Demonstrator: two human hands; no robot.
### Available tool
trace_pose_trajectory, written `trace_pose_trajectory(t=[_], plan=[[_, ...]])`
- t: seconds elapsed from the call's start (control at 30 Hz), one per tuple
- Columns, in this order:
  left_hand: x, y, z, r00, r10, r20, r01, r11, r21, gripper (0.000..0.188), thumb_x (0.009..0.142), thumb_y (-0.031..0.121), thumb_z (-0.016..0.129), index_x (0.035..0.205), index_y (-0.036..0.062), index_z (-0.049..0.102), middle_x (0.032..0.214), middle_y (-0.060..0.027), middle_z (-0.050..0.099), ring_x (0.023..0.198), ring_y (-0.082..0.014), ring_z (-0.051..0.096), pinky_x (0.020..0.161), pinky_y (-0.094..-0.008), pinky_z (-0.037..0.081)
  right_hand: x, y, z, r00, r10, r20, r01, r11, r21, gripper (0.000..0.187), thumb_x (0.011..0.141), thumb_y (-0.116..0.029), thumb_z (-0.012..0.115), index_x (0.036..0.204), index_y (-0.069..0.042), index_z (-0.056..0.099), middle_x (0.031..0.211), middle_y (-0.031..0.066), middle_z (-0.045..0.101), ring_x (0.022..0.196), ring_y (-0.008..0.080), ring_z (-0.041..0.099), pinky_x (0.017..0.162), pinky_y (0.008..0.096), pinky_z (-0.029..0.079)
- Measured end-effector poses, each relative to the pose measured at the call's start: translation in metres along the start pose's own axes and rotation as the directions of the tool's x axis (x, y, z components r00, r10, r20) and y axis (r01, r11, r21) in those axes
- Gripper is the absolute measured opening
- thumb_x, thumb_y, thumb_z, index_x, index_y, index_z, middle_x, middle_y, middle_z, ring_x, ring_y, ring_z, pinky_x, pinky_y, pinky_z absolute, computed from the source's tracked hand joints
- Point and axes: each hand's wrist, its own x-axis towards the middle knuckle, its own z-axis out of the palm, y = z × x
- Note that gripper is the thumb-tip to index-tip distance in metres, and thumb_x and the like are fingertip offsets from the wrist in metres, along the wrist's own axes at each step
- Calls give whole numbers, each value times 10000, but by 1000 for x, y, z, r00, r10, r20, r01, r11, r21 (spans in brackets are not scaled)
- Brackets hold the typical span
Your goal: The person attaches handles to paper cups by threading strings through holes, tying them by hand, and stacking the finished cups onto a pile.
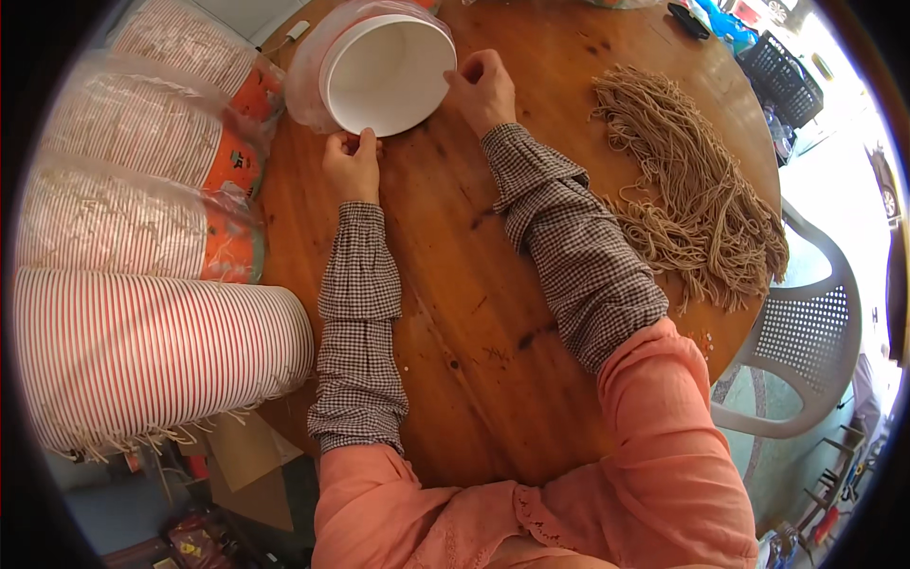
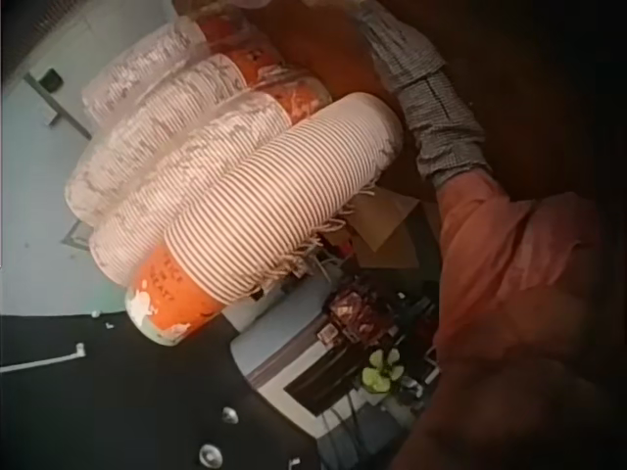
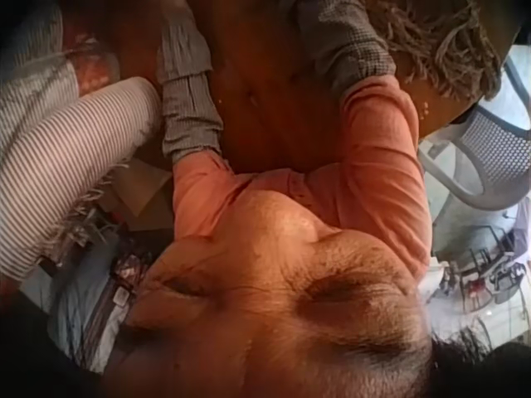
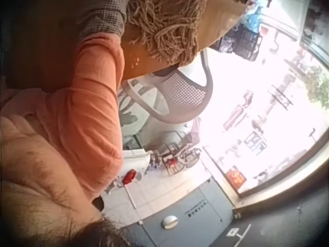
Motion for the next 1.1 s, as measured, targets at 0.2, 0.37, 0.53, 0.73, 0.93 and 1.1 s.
trace_pose_trajectory(t=[0.2, 0.37, 0.53, 0.73, 0.93, 1.1], plan=[[-7, 0, -7, 1000, 10, -15, -10, 1000, 4, 180, 828, 86, 669, 848, -29, 531, 740, -87, 639, 629, -141, 628, 569, -259, 499, 2, -4, -1, 998, 50, 28, -50, 999, 21, 299, 736, -199, 760, 851, -35, 539, 793, 114, 623, 737, 264, 612, 691, 367, 497], [-14, -1, -2, 996, 60, -61, -58, 998, 33, 169, 814, 76, 667, 850, -24, 536, 738, -75, 622, 643, -136, 606, 592, -265, 487, 1, -7, -3, 993, 12, -119, -25, 994, -108, 305, 749, -251, 754, 861, -27, 580, 760, 76, 611, 704, 198, 586, 678, 332, 492], [-12, -8, -9, 987, 91, -134, -76, 991, 109, 183, 789, 75, 667, 881, -28, 547, 758, -50, 591, 664, -135, 563, 615, -277, 475, -6, -16, -5, 995, 95, -19, -97, 991, -94, 270, 760, -233, 733, 864, -28, 592, 739, 80, 616, 690, 208, 588, 678, 338, 493], [-25, 2, -16, 990, 40, -136, -24, 992, 124, 215, 796, 78, 656, 938, -28, 535, 818, -61, 597, 723, -143, 578, 649, -286, 496, -20, -24, -6, 999, -37, 18, 38, 996, -84, 259, 803, -166, 621, 1045, -80, 587, 833, 172, 657, 791, 345, 640, 732, 433, 507], [-68, 49, -13, 983, -183, -3, 170, 922, -348, 361, 900, 148, 594, 1197, -8, 460, 1168, -116, 567, 1009, -179, 586, 797, -340, 538, -44, -36, -22, 991, -76, 109, 78, 997, -11, 501, 851, -126, 522, 1344, -200, 471, 933, 226, 660, 874, 401, 638, 803, 460, 508], [-91, 52, -28, 988, -145, 56, 155, 887, -434, 419, 920, 165, 596, 1275, -12, 461, 1268, -112, 535, 1117, -203, 548, 882, -335, 495, -82, -44, -46, 960, -172, 221, 127, 970, 205, 589, 894, -76, 518, 1444, -219, 363, 1079, 235, 634, 963, 334, 646, 841, 369, 498]])
